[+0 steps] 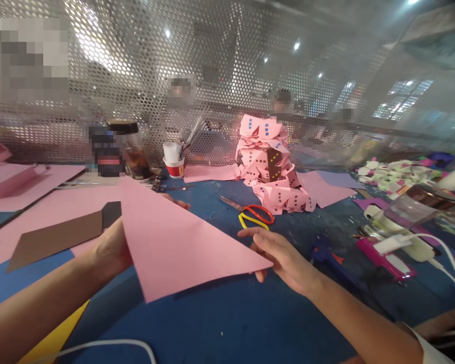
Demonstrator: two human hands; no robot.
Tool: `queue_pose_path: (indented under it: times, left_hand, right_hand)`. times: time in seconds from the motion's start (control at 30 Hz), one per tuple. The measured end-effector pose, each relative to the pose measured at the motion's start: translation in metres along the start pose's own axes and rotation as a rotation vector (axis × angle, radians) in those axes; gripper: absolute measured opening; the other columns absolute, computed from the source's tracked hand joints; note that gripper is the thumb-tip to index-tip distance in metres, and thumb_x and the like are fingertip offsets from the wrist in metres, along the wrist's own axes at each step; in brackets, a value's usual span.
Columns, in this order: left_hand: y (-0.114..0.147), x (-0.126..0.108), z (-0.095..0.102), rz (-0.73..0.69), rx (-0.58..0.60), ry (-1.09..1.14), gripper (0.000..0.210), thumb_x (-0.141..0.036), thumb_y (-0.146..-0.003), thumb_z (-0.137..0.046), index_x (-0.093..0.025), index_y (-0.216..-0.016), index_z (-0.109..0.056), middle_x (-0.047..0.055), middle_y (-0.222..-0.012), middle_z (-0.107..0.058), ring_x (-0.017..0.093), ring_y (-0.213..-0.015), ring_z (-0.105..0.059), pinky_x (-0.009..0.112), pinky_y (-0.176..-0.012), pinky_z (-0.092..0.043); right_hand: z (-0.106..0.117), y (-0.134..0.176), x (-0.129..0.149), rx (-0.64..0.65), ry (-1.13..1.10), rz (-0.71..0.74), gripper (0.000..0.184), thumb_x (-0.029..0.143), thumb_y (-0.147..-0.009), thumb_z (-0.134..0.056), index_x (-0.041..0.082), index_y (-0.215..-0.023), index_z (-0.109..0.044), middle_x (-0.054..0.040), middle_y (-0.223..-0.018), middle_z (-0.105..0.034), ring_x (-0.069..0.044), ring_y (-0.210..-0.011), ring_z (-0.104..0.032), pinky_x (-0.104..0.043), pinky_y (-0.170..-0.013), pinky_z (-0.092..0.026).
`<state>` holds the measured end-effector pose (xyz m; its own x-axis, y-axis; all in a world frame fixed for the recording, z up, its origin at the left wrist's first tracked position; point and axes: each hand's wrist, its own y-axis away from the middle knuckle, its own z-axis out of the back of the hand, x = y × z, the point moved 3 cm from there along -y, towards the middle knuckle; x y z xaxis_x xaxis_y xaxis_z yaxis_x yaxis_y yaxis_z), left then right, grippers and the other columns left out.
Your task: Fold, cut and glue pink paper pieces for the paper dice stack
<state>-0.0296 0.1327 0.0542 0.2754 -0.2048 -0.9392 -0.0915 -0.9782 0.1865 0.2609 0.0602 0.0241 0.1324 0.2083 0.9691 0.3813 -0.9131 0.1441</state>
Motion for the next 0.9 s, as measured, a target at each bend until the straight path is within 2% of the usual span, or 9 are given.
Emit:
queue_pose_path:
  times: [0.07, 0.13, 0.2, 0.27, 0.37, 0.57, 0.67, 0.73, 0.9]
  left_hand:
    - [0.0, 0.0, -0.002, 0.015, 0.0, 0.028, 0.039, -0.039, -0.059, -0.089, -0.021, -0.089, -0.074, 0.008, -0.11, -0.079, 0.029, -0.088, -0.077, 0.032, -0.065, -0.065]
    - [0.0, 0.001, -0.001, 0.001, 0.013, 0.023, 0.04, -0.043, -0.065, -0.085, -0.024, -0.099, -0.075, 0.007, -0.124, -0.075, 0.032, -0.106, -0.073, 0.033, -0.073, -0.066]
    - [-0.001, 0.003, -0.001, -0.024, 0.061, 0.006, 0.046, -0.048, -0.075, -0.078, -0.027, -0.115, -0.073, 0.006, -0.138, -0.067, 0.032, -0.128, -0.062, 0.032, -0.085, -0.064]
    - [-0.002, 0.006, 0.0, -0.049, 0.101, -0.014, 0.055, -0.054, -0.081, -0.071, -0.027, -0.129, -0.068, 0.005, -0.146, -0.061, 0.032, -0.139, -0.052, 0.03, -0.091, -0.061]
    - [-0.001, 0.013, 0.001, -0.006, 0.092, 0.011, 0.058, -0.052, -0.081, -0.07, -0.026, -0.132, -0.067, 0.007, -0.142, -0.064, 0.036, -0.135, -0.056, 0.034, -0.091, -0.063]
    - [0.004, 0.026, -0.007, 0.286, 0.215, 0.224, 0.048, -0.035, -0.083, -0.065, -0.026, -0.13, -0.068, 0.007, -0.125, -0.075, 0.039, -0.121, -0.066, 0.053, -0.095, -0.061]
    - [0.002, 0.029, -0.005, 0.312, 0.163, 0.23, 0.047, -0.033, -0.082, -0.069, -0.023, -0.127, -0.069, 0.01, -0.12, -0.076, 0.041, -0.115, -0.069, 0.056, -0.092, -0.061]
    - [-0.001, 0.029, -0.002, 0.31, 0.151, 0.233, 0.041, -0.032, -0.083, -0.07, -0.021, -0.122, -0.07, 0.011, -0.116, -0.078, 0.039, -0.109, -0.072, 0.053, -0.089, -0.063]
    - [-0.003, 0.014, -0.009, 0.181, 0.278, 0.303, 0.035, -0.04, -0.091, -0.059, -0.018, -0.115, -0.071, 0.013, -0.105, -0.079, 0.034, -0.095, -0.076, 0.048, -0.083, -0.064]
  right_hand:
    - [0.0, 0.0, 0.0, -0.02, -0.006, 0.023, 0.037, 0.046, -0.095, -0.066, 0.02, -0.121, -0.066, 0.0009, -0.077, -0.065, -0.011, -0.061, -0.063, -0.023, -0.06, -0.05]
    - [0.002, -0.001, 0.0, -0.06, 0.001, 0.052, 0.033, 0.043, -0.091, -0.072, 0.022, -0.116, -0.069, -0.0004, -0.087, -0.066, -0.011, -0.071, -0.063, -0.023, -0.065, -0.051]
    - [0.005, -0.002, 0.0, -0.116, 0.031, 0.091, 0.03, 0.042, -0.089, -0.075, 0.023, -0.112, -0.071, -0.001, -0.094, -0.066, -0.011, -0.077, -0.061, -0.021, -0.067, -0.049]
    - [0.008, -0.002, 0.001, -0.189, 0.084, 0.136, 0.027, 0.041, -0.089, -0.075, 0.024, -0.11, -0.072, -0.0009, -0.096, -0.066, -0.011, -0.082, -0.06, -0.021, -0.07, -0.048]
    - [0.013, -0.001, 0.006, -0.29, 0.189, 0.209, 0.024, 0.042, -0.091, -0.072, 0.026, -0.109, -0.072, -0.0007, -0.099, -0.067, -0.013, -0.088, -0.06, -0.023, -0.078, -0.047]
    - [0.018, 0.001, 0.014, -0.423, 0.296, 0.348, 0.023, 0.041, -0.091, -0.071, 0.027, -0.109, -0.07, -0.0011, -0.103, -0.066, -0.015, -0.092, -0.061, -0.025, -0.08, -0.049]
    - [0.02, 0.001, 0.014, -0.469, 0.301, 0.38, 0.023, 0.04, -0.09, -0.071, 0.026, -0.108, -0.07, -0.0017, -0.1, -0.065, -0.016, -0.092, -0.06, -0.026, -0.08, -0.049]
    - [0.022, 0.0, 0.013, -0.497, 0.301, 0.395, 0.023, 0.04, -0.09, -0.072, 0.025, -0.107, -0.07, -0.0016, -0.1, -0.065, -0.016, -0.092, -0.06, -0.026, -0.081, -0.049]
    - [0.027, -0.002, 0.012, -0.577, 0.273, 0.435, 0.025, 0.04, -0.088, -0.073, 0.025, -0.108, -0.068, -0.0016, -0.102, -0.066, -0.016, -0.094, -0.061, -0.028, -0.084, -0.05]
